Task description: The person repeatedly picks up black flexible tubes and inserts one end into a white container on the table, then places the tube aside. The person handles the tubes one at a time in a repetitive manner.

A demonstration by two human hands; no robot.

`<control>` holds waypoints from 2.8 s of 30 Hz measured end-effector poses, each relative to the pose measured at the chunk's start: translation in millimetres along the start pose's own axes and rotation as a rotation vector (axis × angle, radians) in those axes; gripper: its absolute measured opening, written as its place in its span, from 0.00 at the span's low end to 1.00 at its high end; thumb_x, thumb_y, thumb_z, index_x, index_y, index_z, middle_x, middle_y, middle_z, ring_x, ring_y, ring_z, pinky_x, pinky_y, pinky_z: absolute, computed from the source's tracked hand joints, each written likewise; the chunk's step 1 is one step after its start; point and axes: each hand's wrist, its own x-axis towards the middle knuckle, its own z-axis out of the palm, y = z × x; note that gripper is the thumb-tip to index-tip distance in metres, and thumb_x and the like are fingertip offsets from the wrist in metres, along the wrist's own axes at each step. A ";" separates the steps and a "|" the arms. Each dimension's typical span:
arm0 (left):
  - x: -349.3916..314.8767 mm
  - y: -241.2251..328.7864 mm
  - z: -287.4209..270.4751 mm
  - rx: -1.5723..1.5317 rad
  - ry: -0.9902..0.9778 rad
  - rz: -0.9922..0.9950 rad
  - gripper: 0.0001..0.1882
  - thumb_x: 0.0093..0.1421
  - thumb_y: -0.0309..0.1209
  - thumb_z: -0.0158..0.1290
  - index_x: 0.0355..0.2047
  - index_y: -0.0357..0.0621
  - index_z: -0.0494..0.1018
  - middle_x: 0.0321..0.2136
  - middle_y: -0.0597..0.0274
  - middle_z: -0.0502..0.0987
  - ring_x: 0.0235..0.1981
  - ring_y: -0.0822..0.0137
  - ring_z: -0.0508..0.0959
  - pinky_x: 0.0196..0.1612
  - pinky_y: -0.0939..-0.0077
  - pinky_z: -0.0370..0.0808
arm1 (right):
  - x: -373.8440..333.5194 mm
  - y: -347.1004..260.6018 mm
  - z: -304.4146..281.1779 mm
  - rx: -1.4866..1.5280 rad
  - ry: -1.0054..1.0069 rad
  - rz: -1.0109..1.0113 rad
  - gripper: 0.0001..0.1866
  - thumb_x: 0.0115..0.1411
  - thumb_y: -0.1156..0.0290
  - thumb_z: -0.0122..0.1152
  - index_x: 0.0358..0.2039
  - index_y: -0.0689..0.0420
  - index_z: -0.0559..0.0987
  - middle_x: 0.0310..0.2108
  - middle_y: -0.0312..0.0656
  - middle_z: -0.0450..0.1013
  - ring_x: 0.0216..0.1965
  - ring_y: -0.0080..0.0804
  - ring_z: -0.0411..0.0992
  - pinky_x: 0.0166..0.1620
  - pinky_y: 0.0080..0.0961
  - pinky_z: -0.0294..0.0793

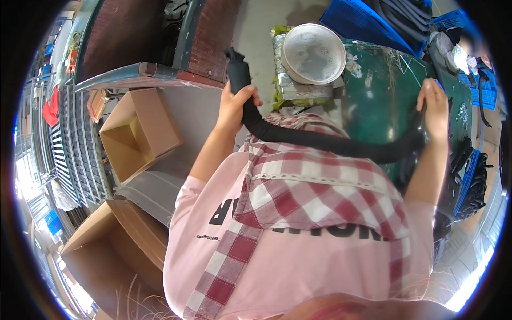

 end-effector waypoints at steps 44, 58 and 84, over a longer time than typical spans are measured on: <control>8.4 -1.3 59.2 0.018 -0.191 -0.153 0.17 0.56 0.24 0.53 0.45 0.38 0.63 0.22 0.60 0.73 0.19 0.70 0.73 0.28 0.75 0.75 | -36.6 72.9 -22.4 -0.151 -0.131 0.405 0.19 0.65 0.60 0.43 0.22 0.60 0.69 0.16 0.37 0.69 0.21 0.24 0.66 0.30 0.22 0.64; 10.3 4.0 64.2 1.019 -0.045 0.635 0.18 0.46 0.30 0.62 0.35 0.35 0.71 0.31 0.50 0.76 0.31 0.53 0.76 0.36 0.68 0.73 | -103.8 74.7 3.4 0.153 0.140 0.508 0.17 0.65 0.62 0.43 0.21 0.57 0.67 0.16 0.36 0.65 0.20 0.22 0.63 0.27 0.19 0.62; 59.5 7.1 98.3 1.057 -0.279 0.984 0.12 0.54 0.28 0.59 0.38 0.41 0.72 0.30 0.55 0.77 0.28 0.57 0.78 0.33 0.69 0.75 | -123.9 66.2 -15.1 0.131 0.252 0.480 0.20 0.63 0.64 0.44 0.15 0.58 0.67 0.12 0.33 0.62 0.16 0.20 0.58 0.23 0.20 0.56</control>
